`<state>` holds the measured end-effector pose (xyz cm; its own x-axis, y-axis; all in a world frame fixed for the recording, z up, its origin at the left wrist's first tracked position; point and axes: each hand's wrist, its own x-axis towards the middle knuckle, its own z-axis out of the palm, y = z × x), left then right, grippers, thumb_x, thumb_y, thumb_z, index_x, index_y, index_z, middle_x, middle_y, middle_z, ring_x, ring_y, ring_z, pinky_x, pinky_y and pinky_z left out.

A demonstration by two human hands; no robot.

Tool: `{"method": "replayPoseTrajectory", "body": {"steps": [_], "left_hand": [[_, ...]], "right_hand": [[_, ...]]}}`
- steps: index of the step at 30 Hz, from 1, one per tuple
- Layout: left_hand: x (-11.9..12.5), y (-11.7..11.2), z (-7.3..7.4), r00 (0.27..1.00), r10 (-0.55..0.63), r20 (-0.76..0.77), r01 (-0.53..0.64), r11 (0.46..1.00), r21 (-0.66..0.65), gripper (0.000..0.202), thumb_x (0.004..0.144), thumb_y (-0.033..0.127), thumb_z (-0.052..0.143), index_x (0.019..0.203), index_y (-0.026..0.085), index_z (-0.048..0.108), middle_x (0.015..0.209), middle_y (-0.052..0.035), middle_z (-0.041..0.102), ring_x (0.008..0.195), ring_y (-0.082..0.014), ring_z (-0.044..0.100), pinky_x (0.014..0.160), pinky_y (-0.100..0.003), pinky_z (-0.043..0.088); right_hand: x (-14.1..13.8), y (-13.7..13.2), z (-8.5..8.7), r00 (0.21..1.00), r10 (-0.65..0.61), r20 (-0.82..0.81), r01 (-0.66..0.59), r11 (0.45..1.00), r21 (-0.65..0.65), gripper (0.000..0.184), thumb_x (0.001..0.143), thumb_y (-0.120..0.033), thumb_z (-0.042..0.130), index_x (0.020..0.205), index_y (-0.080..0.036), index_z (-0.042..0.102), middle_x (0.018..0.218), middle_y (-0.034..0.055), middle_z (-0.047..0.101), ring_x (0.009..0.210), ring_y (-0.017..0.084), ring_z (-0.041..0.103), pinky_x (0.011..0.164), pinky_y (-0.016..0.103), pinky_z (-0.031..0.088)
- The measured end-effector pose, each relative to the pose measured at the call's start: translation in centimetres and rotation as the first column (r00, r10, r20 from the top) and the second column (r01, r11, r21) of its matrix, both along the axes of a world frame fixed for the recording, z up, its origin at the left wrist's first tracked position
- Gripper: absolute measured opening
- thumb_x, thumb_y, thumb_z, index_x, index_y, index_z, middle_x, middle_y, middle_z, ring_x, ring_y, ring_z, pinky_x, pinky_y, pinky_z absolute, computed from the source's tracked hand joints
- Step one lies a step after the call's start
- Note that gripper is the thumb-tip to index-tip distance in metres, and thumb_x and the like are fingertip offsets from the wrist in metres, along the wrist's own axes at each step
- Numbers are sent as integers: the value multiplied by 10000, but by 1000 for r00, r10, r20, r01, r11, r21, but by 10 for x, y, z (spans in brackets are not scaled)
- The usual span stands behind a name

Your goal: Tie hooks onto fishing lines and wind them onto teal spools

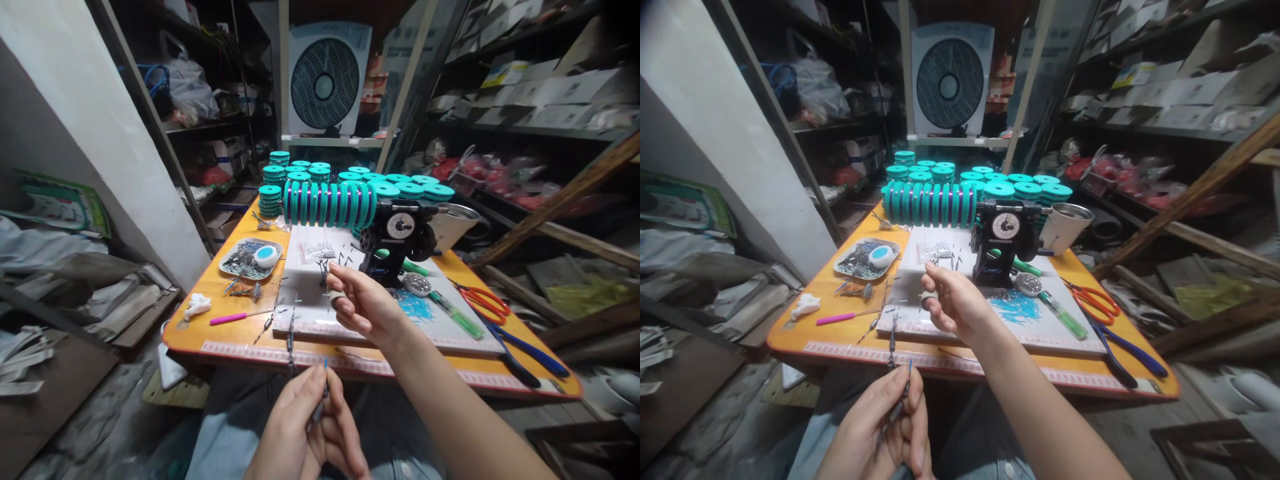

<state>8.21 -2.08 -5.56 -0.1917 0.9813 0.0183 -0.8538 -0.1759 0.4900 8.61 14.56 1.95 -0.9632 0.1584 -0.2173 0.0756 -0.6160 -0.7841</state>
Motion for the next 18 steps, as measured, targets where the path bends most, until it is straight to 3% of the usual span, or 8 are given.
{"method": "replayPoseTrajectory", "body": {"steps": [6, 9, 12, 15, 18], "left_hand": [[0, -3, -2, 999, 9, 45, -11, 999, 44, 403, 962, 390, 236, 906, 109, 519, 630, -85, 640, 505, -190, 638, 434, -238, 490], [-3, -10, 1, 1000, 11, 21, -10, 1000, -22, 387, 961, 355, 272, 938, 95, 558, 629, -55, 600, 489, -139, 615, 474, -229, 490], [-3, -21, 0, 999, 47, -18, -49, 992, -119, 308, 932, 343, 388, 1021, 111, 571, 583, -8, 520, 461, -80, 546, 477, -172, 425], [0, -32, -3, 994, 67, -89, -83, 980, -179, 299, 854, 358, 550, 1036, 122, 577, 512, 24, 456, 444, -51, 487, 465, -133, 348], [1, -39, -5, 988, 49, -146, -87, 960, -267, 340, 804, 409, 610, 967, 111, 595, 472, 32, 436, 416, -29, 437, 457, -124, 305]], "right_hand": [[0, 1, 4, 999, 12, -48, -8, 996, 86, 344, 858, -428, 522, 677, -154, 420, 431, -28, 466, 241, 28, 283, 255, 112, 145], [6, 0, 0, 998, 26, -62, -13, 979, 203, 331, 877, -453, 485, 782, -139, 526, 475, -10, 517, 254, 22, 295, 266, 110, 151], [20, -8, -13, 992, 122, -20, -101, 895, 435, 408, 888, -489, 452, 1009, -126, 594, 528, 10, 556, 294, 41, 357, 285, 123, 225], [36, -22, -30, 968, 237, 89, -244, 787, 567, 379, 838, -461, 560, 1017, -131, 614, 596, 7, 560, 369, 37, 409, 335, 123, 310], [46, -37, -43, 962, 264, 71, -264, 829, 493, 316, 789, -412, 637, 882, -112, 606, 597, 6, 540, 436, 54, 459, 370, 133, 381]]}}
